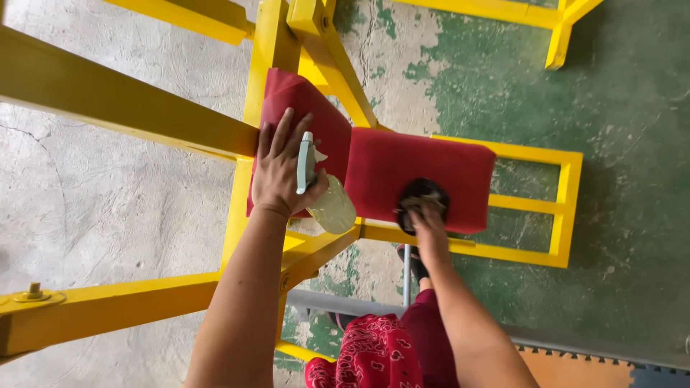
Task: Cleaning and wiping down various gym machines and benches with a spray bottle and a cloth.
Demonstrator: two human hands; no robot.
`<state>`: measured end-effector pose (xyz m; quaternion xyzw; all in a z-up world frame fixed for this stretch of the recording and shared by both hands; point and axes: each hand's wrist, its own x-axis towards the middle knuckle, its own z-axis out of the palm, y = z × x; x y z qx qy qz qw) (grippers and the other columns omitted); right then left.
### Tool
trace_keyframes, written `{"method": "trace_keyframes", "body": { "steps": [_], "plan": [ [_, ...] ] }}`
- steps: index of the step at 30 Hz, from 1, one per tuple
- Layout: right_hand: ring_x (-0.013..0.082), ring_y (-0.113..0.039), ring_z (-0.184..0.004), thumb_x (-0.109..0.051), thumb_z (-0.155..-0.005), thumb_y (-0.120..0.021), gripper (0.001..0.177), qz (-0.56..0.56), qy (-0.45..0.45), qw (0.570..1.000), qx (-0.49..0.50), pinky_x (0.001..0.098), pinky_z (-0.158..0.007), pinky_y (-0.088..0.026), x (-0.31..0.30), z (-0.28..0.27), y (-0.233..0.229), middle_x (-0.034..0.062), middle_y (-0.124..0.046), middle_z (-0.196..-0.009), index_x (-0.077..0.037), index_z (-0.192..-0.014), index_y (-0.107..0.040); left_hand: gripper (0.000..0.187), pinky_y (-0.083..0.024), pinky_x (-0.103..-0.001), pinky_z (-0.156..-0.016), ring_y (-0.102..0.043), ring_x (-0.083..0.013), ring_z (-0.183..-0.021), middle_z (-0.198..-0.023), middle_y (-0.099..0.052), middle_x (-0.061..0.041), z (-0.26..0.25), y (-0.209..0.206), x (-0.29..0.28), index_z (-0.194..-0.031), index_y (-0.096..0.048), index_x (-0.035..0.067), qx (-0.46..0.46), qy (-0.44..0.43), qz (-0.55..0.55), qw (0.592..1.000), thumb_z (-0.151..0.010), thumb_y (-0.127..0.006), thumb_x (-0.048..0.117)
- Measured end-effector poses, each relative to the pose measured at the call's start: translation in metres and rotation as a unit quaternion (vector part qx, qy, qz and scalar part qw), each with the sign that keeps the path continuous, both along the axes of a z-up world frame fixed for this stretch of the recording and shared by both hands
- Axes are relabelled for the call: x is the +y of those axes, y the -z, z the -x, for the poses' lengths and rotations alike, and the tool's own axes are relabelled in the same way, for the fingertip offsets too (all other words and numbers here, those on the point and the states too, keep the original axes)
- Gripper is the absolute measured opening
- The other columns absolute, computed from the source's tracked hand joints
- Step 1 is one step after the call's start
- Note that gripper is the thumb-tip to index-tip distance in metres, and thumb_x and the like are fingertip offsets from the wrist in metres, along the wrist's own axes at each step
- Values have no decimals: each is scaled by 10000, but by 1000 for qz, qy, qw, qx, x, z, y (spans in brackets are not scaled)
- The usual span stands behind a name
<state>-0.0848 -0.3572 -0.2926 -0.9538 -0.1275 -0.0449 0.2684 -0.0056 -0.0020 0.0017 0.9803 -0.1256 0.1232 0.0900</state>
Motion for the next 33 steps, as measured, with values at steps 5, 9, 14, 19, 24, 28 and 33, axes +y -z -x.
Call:
{"method": "trace_keyframes", "body": {
  "steps": [5, 9, 14, 19, 24, 28, 33],
  "plan": [
    [374, -586, -1254, -30, -839, -737, 442, -1, 155, 988, 17, 452, -1075, -481, -81, -3, 22, 153, -642, -1350, -133, -1266, -690, 495, -197, -553, -1258, -255, -297, -1562, -1611, -446, -34, 0, -1, -1, -1152, -733, 81, -14, 6, 30, 999, -803, -626, 415],
    [251, -717, -1001, -131, -810, -857, 473, -255, 286, 902, 197, 387, -881, -573, -101, -20, 111, 134, -739, -1131, -65, -1241, -674, 493, -193, -552, -1251, -251, -295, -1557, -1616, -442, -40, 7, 2, -3, -1192, -736, 90, -23, -8, 25, 999, -845, -610, 416],
    [199, -709, -935, -91, -884, -669, 459, -480, 211, 739, 424, 381, -741, -587, -24, 11, -20, 72, -711, -1108, -135, -1338, -622, 532, -142, -561, -1238, -229, -300, -1538, -1610, -414, -42, 20, 2, -15, -1233, -702, 116, 6, -47, 15, 999, -834, -620, 458],
    [202, -723, -959, -173, -951, -544, 392, -586, 169, 631, 480, 400, -792, -580, 8, 60, -95, 82, -737, -1130, -123, -1332, -623, 685, -88, -601, -1237, -250, -328, -1515, -1543, -457, -77, 64, 31, -37, -1442, -583, 108, -41, -17, 123, 991, -816, -690, 364],
    [271, -713, -1038, -285, -1054, -400, 409, -690, 34, 499, 523, 478, -979, -583, 4, 80, -154, 120, -717, -1161, -28, -1275, -627, 533, -521, -403, -1104, -669, -293, -1280, -1303, -676, -172, 156, -6, -61, -1371, -571, 76, 90, 63, 501, 859, -840, -573, 23],
    [291, -690, -1103, -271, -1000, -381, 457, -724, -14, 484, 492, 505, -1026, -542, 32, 98, -215, 133, -716, -1189, -17, -1274, -644, 426, -561, -380, -983, -715, -318, -1107, -1214, -667, -193, 220, -4, -65, -1257, -589, 31, 67, 147, 559, 813, -836, -539, -12],
    [319, -647, -1194, -330, -973, -397, 509, -745, 10, 470, 473, 488, -1085, -485, 58, 131, -208, 150, -684, -1284, -15, -1320, -597, 303, -571, -425, -786, -715, -402, -882, -916, -727, -189, 293, 13, -69, -1091, -644, 57, 166, 111, 447, 872, -813, -699, 164]
  ]
}}
